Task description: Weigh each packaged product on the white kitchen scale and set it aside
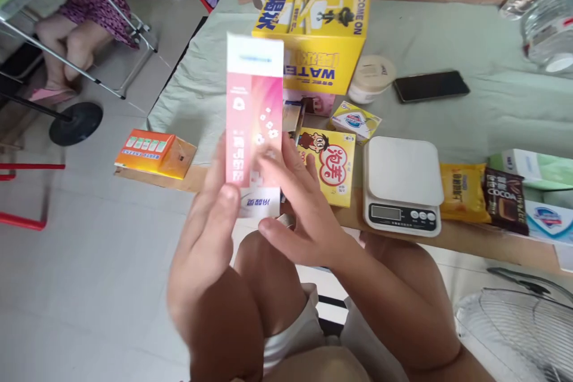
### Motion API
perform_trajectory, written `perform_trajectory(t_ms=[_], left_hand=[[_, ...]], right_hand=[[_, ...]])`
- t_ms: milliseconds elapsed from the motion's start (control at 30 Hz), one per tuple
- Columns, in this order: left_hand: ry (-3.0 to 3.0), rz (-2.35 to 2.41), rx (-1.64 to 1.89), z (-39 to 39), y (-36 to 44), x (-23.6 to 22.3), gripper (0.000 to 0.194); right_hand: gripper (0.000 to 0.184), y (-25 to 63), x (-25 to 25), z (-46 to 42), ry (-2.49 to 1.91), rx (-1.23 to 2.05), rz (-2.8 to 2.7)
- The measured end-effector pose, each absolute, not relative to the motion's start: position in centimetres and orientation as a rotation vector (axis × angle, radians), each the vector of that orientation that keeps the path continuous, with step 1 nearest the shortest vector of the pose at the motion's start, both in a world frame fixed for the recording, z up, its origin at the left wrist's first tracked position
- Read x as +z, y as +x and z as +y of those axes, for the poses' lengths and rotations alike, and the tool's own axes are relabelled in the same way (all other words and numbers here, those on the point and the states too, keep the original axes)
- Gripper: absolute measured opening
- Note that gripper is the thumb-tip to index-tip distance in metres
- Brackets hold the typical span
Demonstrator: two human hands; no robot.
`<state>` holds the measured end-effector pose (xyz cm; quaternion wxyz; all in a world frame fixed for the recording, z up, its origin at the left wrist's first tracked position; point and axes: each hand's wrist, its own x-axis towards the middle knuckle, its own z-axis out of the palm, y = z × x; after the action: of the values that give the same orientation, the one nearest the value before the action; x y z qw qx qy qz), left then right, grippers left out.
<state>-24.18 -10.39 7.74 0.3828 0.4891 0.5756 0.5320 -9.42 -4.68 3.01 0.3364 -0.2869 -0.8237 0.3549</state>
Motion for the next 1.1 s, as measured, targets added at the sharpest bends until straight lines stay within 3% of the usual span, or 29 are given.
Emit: perform_trajectory(t_ms=[133, 267, 400, 633, 767, 900, 1100], left_hand=[[1.312, 1.105, 1.418, -9.9, -19.9, 9.0, 0.067], [1.352, 1.058, 1.311, -6.8, -15.0, 7.5, 0.062], [1.424, 1.124, 1.192, -4.3, -11.4, 5.4, 0.059], [1.672, 1.286, 0.827, -2.7, -6.2, 3.5, 0.067], [1.773, 1.5, 0.627, -2.0, -4.3, 3.8, 0.054], [1.729, 1.591, 0.777, -1.2, -4.8, 3.0, 0.05], [1.643, 1.485, 1.234, -0.6, -7.0, 0.6, 0.06]], right_hand=[[0.069, -6.1, 4.4, -5.1, -0.614, 0.689, -1.996], [0.069, -2.5, 4.9, -4.9, -0.869, 0.596, -1.797], [0.062, 0.8, 4.0, -4.7, -1.176, 0.702, -1.706], [0.072, 7.0, 0.8, -4.4, -1.413, 0.839, -1.573], [0.073, 9.0, 0.2, -3.8, -1.458, 0.991, -1.543], [0.065, 9.7, 1.0, -3.2, -1.44, 1.083, -1.521], [0.043, 11.5, 2.0, -2.3, -1.341, 0.84, -1.372]])
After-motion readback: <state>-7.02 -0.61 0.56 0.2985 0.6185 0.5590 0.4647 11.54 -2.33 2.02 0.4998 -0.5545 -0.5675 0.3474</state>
